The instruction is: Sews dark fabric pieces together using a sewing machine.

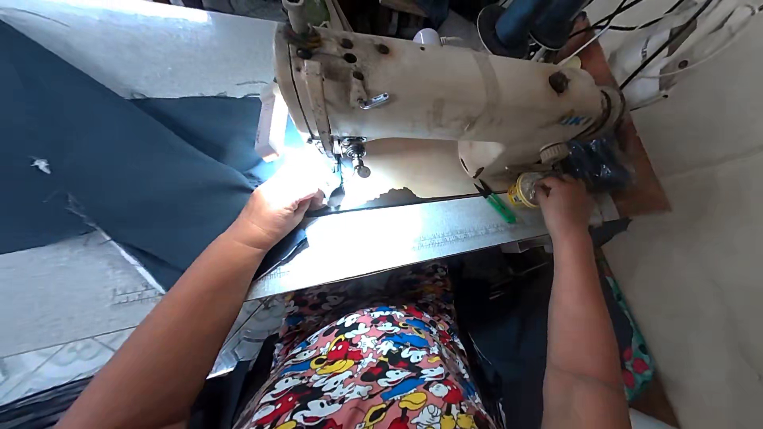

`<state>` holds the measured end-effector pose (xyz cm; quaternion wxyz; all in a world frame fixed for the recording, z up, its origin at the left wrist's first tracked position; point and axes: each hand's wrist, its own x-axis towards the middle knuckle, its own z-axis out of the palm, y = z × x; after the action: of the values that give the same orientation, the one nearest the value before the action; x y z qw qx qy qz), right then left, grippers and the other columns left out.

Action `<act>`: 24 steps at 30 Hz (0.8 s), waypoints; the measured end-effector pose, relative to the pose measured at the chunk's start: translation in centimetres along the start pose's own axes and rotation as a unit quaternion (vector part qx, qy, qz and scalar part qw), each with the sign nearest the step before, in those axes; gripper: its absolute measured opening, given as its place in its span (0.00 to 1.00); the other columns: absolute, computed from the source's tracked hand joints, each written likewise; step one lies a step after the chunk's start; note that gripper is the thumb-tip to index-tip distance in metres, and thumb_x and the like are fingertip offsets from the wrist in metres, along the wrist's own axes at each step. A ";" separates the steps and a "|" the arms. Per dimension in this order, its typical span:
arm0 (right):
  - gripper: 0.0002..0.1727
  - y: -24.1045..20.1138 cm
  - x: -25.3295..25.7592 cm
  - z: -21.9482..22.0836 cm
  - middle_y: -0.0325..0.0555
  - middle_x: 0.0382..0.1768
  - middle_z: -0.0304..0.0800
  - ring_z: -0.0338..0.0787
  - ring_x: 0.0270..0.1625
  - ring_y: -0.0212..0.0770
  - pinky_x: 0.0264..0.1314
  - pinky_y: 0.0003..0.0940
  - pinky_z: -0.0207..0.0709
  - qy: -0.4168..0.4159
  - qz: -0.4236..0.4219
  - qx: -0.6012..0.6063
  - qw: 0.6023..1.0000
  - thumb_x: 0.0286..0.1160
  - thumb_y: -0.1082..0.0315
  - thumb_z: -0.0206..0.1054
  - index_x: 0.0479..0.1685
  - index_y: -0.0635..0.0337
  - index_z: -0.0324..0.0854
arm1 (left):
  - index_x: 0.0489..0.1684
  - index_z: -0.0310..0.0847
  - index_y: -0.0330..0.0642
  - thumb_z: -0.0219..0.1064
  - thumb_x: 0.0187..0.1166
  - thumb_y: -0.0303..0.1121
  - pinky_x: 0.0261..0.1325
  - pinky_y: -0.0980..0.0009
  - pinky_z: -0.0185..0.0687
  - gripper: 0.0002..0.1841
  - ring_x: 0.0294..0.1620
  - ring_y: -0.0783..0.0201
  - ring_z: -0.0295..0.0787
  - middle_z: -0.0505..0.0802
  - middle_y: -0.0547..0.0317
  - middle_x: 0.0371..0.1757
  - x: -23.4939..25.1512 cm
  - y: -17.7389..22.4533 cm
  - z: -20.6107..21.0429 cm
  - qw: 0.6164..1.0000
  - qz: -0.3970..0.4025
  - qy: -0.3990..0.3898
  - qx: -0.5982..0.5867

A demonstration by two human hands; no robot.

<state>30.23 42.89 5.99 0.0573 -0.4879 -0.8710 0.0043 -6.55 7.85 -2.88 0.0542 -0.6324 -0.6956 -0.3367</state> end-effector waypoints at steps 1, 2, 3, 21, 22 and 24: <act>0.11 0.2 0.1 0.0 0.62 0.59 0.91 0.84 0.69 0.70 0.61 0.76 0.74 0.007 0.000 0.005 1.000 0.82 0.63 0.68 0.53 0.56 0.92 | 0.36 0.88 0.30 0.59 0.77 0.16 0.66 0.49 0.82 0.10 0.55 0.42 0.90 0.92 0.38 0.48 0.1 -0.1 0.1 1.000 0.002 0.003 -0.006; 0.12 0.4 0.0 -0.1 0.62 0.59 0.91 0.85 0.68 0.69 0.62 0.75 0.74 0.011 0.005 0.013 1.000 0.83 0.61 0.67 0.53 0.57 0.92 | 0.38 0.89 0.30 0.58 0.77 0.17 0.66 0.50 0.82 0.11 0.56 0.43 0.90 0.93 0.40 0.48 0.1 -0.1 0.0 1.000 0.003 0.005 -0.012; 0.13 0.5 0.0 -0.3 0.61 0.58 0.92 0.86 0.67 0.68 0.64 0.73 0.75 0.013 0.009 0.023 1.000 0.84 0.61 0.66 0.54 0.57 0.92 | 0.42 0.89 0.32 0.57 0.78 0.18 0.68 0.51 0.82 0.12 0.58 0.45 0.90 0.93 0.41 0.51 0.1 -0.1 -0.1 1.000 -0.001 0.003 -0.021; 0.12 2.4 0.0 -0.9 0.54 0.52 0.95 0.93 0.56 0.52 0.65 0.59 0.82 0.030 0.021 0.176 0.984 0.82 0.62 0.70 0.53 0.59 0.91 | 0.50 0.90 0.35 0.62 0.82 0.25 0.71 0.58 0.81 0.10 0.61 0.53 0.90 0.93 0.46 0.56 0.3 0.0 -0.2 0.998 -0.026 0.018 -0.057; 0.12 2.6 0.1 -1.0 0.54 0.51 0.95 0.93 0.56 0.52 0.65 0.59 0.82 0.027 0.022 0.182 0.983 0.82 0.61 0.70 0.52 0.59 0.91 | 0.50 0.90 0.35 0.62 0.82 0.25 0.70 0.57 0.82 0.10 0.61 0.53 0.90 0.93 0.46 0.55 0.3 -0.1 -0.2 0.998 -0.027 0.018 -0.057; 0.12 2.8 0.3 -1.1 0.51 0.52 0.96 0.93 0.57 0.50 0.67 0.58 0.81 0.017 0.024 0.175 0.984 0.82 0.60 0.70 0.53 0.56 0.92 | 0.49 0.90 0.35 0.62 0.82 0.26 0.70 0.57 0.82 0.10 0.60 0.53 0.90 0.93 0.46 0.55 0.3 0.0 -0.2 0.998 -0.029 0.018 -0.055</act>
<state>32.57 44.52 6.94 0.1567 -0.4909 -0.8439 0.1495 -6.70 7.95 -2.60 0.0221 -0.6077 -0.6932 -0.3869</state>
